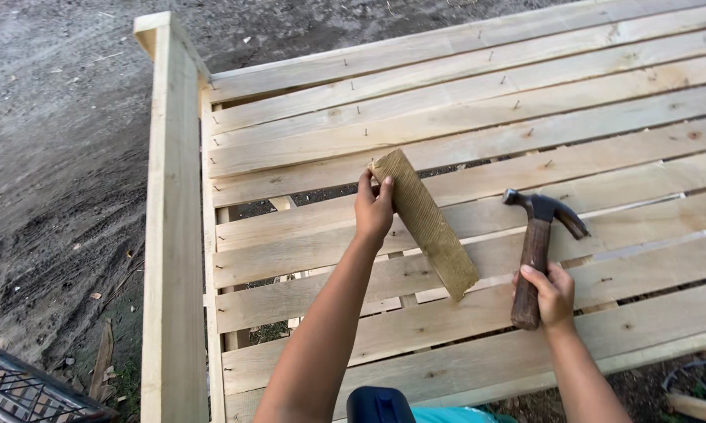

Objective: The person assembles a slatted wooden furniture frame outdoors, holding a claw hammer and positioning small wood blocks and slats across the frame. They press slats into place, align a wood block over the slats, and hammer nails to fasten the pieces, working around the structure.

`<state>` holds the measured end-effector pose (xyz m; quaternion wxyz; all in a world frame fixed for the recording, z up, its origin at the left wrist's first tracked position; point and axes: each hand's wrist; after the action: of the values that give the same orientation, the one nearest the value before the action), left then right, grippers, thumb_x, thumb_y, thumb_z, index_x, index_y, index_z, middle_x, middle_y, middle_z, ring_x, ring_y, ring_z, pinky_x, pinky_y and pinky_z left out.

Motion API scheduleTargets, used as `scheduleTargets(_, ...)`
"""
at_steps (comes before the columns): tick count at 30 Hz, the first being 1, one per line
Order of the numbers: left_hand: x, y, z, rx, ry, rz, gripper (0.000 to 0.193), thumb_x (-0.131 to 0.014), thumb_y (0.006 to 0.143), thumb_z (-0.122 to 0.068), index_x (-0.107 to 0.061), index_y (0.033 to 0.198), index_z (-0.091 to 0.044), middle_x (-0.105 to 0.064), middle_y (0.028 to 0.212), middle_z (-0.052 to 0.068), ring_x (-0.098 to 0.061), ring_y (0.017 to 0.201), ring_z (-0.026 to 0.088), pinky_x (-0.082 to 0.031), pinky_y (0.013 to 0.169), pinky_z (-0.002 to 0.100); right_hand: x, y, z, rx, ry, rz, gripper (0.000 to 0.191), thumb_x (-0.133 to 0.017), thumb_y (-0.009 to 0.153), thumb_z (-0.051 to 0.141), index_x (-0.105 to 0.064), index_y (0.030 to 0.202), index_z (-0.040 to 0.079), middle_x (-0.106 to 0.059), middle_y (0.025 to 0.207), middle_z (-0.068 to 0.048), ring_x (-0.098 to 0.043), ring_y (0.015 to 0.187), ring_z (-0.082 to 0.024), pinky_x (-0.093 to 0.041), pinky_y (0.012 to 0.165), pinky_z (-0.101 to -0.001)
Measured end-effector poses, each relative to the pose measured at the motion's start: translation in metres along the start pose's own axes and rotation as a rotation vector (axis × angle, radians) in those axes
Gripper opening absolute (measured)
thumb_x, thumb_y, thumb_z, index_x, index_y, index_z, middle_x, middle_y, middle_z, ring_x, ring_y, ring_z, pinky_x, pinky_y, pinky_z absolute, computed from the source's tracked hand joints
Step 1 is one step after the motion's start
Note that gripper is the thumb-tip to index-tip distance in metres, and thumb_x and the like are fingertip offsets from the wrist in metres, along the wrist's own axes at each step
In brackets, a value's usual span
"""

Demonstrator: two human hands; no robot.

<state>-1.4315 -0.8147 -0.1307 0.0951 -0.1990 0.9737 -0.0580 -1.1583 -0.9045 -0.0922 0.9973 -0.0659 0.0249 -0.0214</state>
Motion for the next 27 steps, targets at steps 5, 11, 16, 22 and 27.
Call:
scheduleTargets(5,0.012,-0.006,0.008,-0.246,0.721,0.017,0.049,-0.075,0.088,-0.021,-0.06,0.13,-0.002,-0.062,0.118,0.025,-0.065,0.1,0.036,-0.053,0.087,0.045,-0.005,0.005,0.006,0.013,-0.043,0.037,0.02,-0.066,0.093,0.018,-0.062,0.091,-0.002,-0.066,0.075,-0.012,-0.062,0.057,-0.018,-0.051,0.051,-0.0319)
scheduleTargets(11,0.126,-0.089,0.002,-0.528,0.744,-0.063,0.031,-0.071,0.086,-0.007,-0.069,0.117,-0.004,-0.06,0.115,0.019,-0.062,0.106,0.037,-0.052,0.092,0.044,-0.001,0.012,-0.004,0.0,-0.055,0.025,0.018,-0.067,0.093,0.015,-0.062,0.094,-0.002,-0.066,0.077,-0.011,-0.062,0.056,-0.018,-0.05,0.051,-0.0327)
scheduleTargets(16,0.18,-0.151,0.012,-0.354,0.846,-0.178,0.02,-0.068,0.087,-0.003,-0.07,0.107,-0.006,-0.064,0.112,0.012,-0.064,0.095,0.032,-0.052,0.086,0.043,0.011,0.021,-0.021,0.051,-0.029,0.064,0.017,-0.068,0.095,0.012,-0.062,0.097,-0.003,-0.065,0.081,-0.012,-0.062,0.06,-0.018,-0.052,0.055,-0.0324)
scheduleTargets(22,0.206,-0.176,0.043,-0.449,1.021,-0.25,0.034,-0.068,0.085,-0.006,-0.066,0.119,-0.008,-0.06,0.125,0.013,-0.059,0.117,0.034,-0.048,0.099,0.047,-0.003,0.024,-0.015,0.114,0.038,0.142,0.022,-0.064,0.093,0.008,-0.06,0.113,0.0,-0.063,0.086,-0.012,-0.061,0.066,-0.017,-0.052,0.061,-0.0315)
scheduleTargets(27,0.208,-0.173,0.069,-0.382,1.279,-0.175,0.061,-0.062,0.093,-0.032,-0.046,0.148,-0.009,-0.037,0.161,0.013,-0.029,0.152,0.034,-0.017,0.119,0.066,-0.093,0.024,-0.019,0.071,-0.041,0.399,0.027,-0.063,0.084,0.0,-0.057,0.109,0.0,-0.062,0.093,-0.008,-0.06,0.073,-0.015,-0.05,0.065,-0.0283)
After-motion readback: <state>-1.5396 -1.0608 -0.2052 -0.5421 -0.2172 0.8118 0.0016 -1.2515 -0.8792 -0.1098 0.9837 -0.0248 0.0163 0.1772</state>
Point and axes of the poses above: each hand's wrist, its own y-axis towards the middle knuckle, its own x-axis out of the back of the hand, z = x × y
